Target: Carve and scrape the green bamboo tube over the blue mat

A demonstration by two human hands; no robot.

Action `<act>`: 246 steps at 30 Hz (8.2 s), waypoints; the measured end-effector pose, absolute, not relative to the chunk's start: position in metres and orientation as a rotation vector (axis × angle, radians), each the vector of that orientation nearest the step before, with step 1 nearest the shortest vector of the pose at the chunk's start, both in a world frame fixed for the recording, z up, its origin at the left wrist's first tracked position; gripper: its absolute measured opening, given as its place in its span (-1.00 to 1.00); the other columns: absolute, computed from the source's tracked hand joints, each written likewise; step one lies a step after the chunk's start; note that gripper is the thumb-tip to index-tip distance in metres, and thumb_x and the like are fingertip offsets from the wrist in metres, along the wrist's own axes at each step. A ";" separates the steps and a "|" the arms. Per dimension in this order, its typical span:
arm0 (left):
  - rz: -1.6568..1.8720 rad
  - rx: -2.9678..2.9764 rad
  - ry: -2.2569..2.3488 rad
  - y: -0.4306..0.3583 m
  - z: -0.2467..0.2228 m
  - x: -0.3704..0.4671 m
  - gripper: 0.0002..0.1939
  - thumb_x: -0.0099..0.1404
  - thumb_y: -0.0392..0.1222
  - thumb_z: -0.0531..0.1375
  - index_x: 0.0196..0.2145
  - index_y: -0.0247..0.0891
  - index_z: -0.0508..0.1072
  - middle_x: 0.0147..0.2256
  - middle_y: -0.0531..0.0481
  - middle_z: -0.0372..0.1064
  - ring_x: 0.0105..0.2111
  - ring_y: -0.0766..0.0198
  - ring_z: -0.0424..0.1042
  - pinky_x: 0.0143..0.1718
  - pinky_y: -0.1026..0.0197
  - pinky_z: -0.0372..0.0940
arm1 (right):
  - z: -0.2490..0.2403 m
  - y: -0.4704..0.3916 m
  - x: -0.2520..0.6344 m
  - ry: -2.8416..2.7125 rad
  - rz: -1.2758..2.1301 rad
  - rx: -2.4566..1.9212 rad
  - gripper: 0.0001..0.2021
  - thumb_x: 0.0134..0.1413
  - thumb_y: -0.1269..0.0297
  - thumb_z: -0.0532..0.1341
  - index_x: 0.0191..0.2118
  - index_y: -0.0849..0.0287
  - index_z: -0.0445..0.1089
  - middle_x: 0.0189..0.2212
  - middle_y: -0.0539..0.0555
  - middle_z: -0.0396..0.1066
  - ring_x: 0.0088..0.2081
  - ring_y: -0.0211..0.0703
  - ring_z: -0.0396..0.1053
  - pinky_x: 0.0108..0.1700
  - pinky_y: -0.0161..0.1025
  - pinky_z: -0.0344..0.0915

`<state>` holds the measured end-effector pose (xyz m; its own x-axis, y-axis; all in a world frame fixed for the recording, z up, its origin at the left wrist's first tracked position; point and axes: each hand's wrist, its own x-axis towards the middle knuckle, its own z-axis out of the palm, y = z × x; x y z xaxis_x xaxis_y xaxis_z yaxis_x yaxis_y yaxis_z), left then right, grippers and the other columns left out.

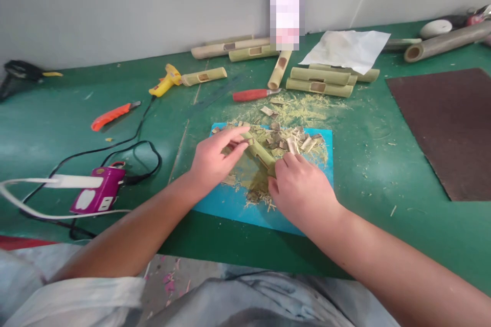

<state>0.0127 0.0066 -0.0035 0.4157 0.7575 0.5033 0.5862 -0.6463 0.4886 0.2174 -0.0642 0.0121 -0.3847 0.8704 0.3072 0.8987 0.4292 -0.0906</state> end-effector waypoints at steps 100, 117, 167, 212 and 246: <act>1.004 2.573 1.148 0.019 -0.009 0.001 -0.82 0.39 -0.27 0.14 -0.15 -0.31 0.54 -0.30 -0.08 0.47 -0.29 0.28 0.44 -0.21 0.19 0.37 | 0.013 -0.061 0.216 -2.375 0.025 -1.666 -0.84 0.10 0.28 0.14 -0.41 0.23 0.39 -0.44 0.10 0.38 -0.42 -0.18 0.28 -0.44 -0.22 0.00; 0.992 2.711 0.969 0.010 -0.006 0.008 -0.82 0.41 -0.29 0.11 -0.22 -0.37 0.52 -0.38 -0.08 0.41 -0.35 0.28 0.38 -0.29 0.21 0.34 | 0.018 -0.064 0.212 -2.420 0.024 -1.689 -0.86 0.09 0.29 0.18 -0.40 0.23 0.41 -0.43 0.11 0.39 -0.37 -0.13 0.34 -0.41 -0.23 0.09; 0.927 2.708 1.039 0.013 -0.007 0.009 -0.76 0.44 -0.24 0.07 -0.28 -0.33 0.51 -0.41 -0.07 0.44 -0.37 0.27 0.39 -0.29 0.19 0.33 | 0.015 -0.063 0.213 -2.393 0.094 -1.705 -0.86 0.10 0.29 0.15 -0.37 0.23 0.40 -0.40 0.11 0.39 -0.37 -0.16 0.30 -0.42 -0.22 0.02; 0.987 2.737 1.157 0.027 -0.007 -0.012 -0.82 0.40 -0.26 0.12 -0.20 -0.34 0.53 -0.35 -0.10 0.49 -0.33 0.26 0.45 -0.23 0.19 0.38 | 0.013 -0.066 0.215 -2.401 -0.105 -1.616 -0.84 0.10 0.27 0.16 -0.31 0.24 0.43 -0.40 0.09 0.35 -0.37 -0.12 0.33 -0.38 -0.20 0.12; 0.976 2.739 1.047 0.011 -0.012 -0.001 -0.80 0.43 -0.27 0.07 -0.21 -0.37 0.49 -0.37 -0.11 0.46 -0.34 0.25 0.43 -0.26 0.17 0.37 | 0.012 -0.060 0.211 -2.359 0.341 -1.805 -0.83 0.12 0.22 0.14 -0.42 0.18 0.33 -0.39 0.06 0.33 -0.40 -0.20 0.30 -0.38 -0.23 0.10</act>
